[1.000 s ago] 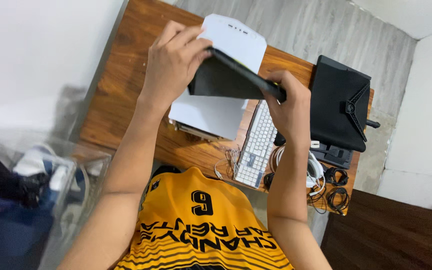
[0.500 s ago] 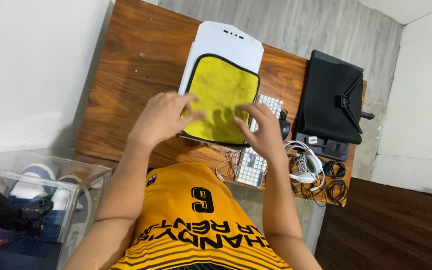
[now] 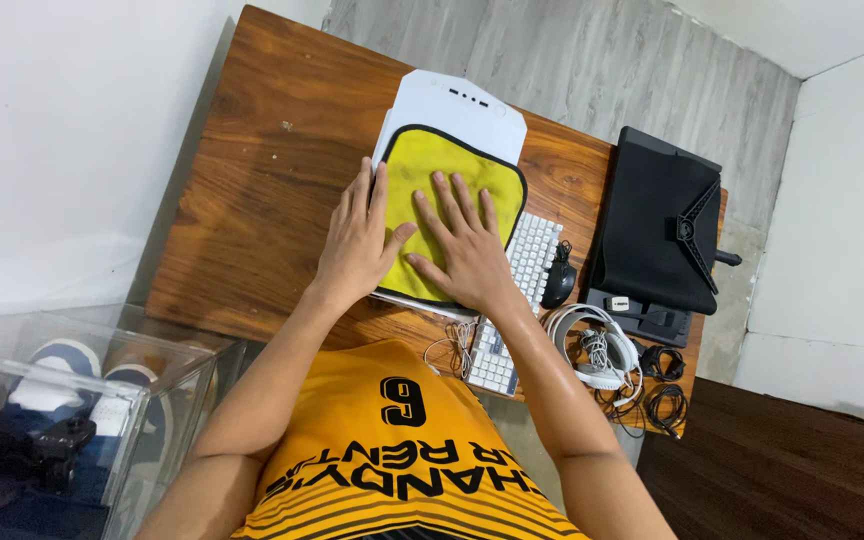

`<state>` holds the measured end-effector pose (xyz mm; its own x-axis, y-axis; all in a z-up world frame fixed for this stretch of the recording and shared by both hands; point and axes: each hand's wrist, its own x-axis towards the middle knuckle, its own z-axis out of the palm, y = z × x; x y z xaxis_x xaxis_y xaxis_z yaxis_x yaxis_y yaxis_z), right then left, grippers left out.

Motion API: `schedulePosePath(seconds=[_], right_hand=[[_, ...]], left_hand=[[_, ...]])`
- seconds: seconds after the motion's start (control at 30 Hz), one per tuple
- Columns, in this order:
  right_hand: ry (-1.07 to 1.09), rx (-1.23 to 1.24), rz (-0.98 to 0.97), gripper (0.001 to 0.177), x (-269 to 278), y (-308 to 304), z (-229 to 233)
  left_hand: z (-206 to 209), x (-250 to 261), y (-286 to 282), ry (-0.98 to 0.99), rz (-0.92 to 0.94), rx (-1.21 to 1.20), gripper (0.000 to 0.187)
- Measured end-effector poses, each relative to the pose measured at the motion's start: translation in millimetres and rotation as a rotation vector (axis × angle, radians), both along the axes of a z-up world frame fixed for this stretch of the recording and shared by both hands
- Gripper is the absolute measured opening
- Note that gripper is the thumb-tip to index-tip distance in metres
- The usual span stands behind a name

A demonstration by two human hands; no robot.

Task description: The person wipes the exterior of a white computer case with a cloth and a brush.

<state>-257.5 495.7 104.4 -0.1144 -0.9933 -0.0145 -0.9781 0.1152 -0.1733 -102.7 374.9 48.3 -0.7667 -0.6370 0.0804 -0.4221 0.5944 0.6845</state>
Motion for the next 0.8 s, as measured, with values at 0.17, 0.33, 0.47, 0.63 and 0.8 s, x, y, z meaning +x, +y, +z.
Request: schedulePosePath(seconds=[0.17,0.33,0.47,0.63,0.8], right_hand=[[-0.004,0.025,0.068,0.078,-5.1,-17.9,-2.1],[-0.017,0.012,0.143,0.069,-12.6,-37.2,-7.1],[-0.058,0.028,0.239,0.067,-20.9,-54.6,-10.7],[-0.076,0.017,0.305,0.073,-28.5,-72.6,-14.9],[-0.001,0.054,0.321,0.072,-41.6,-95.2,-28.0]], left_hand=[[1.1,3.9,2.1,-0.016,-0.002,0.055,0.089],[1.1,7.2,-0.2,0.200,0.032,0.199,0.091],[3.7,6.3,2.6,0.194,0.070,0.210,0.092],[4.5,6.8,6.0,0.131,0.066,0.095,0.092],[0.6,7.2,9.6,0.082,0.066,-0.040,0.098]])
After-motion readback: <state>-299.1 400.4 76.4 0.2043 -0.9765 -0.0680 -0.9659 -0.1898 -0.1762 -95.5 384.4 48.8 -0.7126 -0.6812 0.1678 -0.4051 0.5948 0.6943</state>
